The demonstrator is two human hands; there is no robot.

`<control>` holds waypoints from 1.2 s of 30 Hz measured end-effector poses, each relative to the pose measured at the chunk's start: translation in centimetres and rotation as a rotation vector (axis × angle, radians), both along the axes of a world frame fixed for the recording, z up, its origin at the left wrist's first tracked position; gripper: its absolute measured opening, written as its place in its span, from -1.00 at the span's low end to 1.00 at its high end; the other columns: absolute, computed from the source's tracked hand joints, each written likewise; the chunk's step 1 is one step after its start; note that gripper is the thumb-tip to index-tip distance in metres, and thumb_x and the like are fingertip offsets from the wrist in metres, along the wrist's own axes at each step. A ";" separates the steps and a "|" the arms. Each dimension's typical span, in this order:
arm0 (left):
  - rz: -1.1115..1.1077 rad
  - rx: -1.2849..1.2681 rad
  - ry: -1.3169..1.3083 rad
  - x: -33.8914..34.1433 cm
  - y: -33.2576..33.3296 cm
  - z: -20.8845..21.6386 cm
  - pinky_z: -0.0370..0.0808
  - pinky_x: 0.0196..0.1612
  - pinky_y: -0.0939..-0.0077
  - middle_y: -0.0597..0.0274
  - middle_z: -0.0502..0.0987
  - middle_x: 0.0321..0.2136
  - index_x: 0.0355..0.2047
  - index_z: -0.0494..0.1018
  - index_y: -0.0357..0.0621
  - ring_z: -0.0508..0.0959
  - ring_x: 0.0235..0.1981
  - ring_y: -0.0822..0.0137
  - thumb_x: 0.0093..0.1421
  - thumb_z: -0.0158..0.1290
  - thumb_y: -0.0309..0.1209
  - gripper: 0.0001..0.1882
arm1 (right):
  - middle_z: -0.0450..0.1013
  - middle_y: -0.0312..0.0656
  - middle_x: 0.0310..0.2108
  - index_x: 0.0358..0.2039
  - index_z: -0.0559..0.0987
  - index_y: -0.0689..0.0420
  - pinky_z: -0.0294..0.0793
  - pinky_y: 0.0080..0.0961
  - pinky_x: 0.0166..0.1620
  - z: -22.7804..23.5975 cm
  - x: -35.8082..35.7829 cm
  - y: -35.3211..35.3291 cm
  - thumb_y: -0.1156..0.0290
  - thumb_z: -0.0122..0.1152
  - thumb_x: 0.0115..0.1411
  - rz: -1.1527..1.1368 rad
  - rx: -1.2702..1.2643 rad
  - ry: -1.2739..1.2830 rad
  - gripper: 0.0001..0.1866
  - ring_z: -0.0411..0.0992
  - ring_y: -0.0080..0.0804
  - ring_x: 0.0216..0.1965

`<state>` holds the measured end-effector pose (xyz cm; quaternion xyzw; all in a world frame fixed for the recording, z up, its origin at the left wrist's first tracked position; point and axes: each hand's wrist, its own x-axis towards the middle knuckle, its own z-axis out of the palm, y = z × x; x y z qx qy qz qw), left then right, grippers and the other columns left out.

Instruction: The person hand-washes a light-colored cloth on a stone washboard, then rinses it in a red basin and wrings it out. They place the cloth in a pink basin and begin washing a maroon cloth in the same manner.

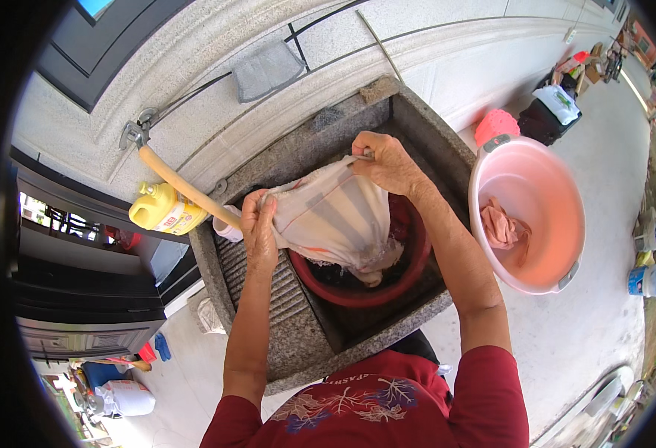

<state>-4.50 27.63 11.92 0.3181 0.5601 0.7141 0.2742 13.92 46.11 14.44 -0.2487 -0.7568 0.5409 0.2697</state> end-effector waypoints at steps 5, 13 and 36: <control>0.078 0.170 0.120 -1.2 0.0 10.5 0.30 -0.04 0.64 0.33 0.44 -0.29 -0.14 0.40 -0.23 0.38 -0.24 0.55 0.18 0.09 -0.40 -0.74 | 0.34 -0.36 -0.59 -0.45 0.43 0.20 0.34 -0.63 -0.42 11.7 1.0 -1.6 0.49 0.33 -0.01 -0.063 0.232 0.084 -0.79 0.27 -0.66 -0.48; 0.072 -0.023 0.422 -0.1 0.3 5.3 0.40 -0.35 0.65 0.34 0.45 -0.40 -0.25 0.39 -0.21 0.41 -0.41 0.57 0.09 0.20 -0.43 -0.74 | 0.42 -0.19 -0.43 -0.28 0.55 0.18 0.40 -0.45 -0.27 4.0 0.6 -0.8 0.47 0.23 -0.01 0.060 0.402 -0.092 -0.77 0.40 -0.35 -0.36; -0.226 -0.705 0.346 6.4 -0.7 -17.8 0.45 -0.15 0.31 0.05 0.51 -0.26 -0.11 0.28 -0.06 0.54 -0.20 0.10 -0.14 0.30 -0.21 -0.40 | 0.49 -0.06 -0.21 -0.37 0.58 0.08 0.42 -0.16 -0.20 -20.0 0.0 -5.3 0.34 -0.01 -0.01 0.195 -0.086 -0.764 -0.76 0.45 -0.02 -0.22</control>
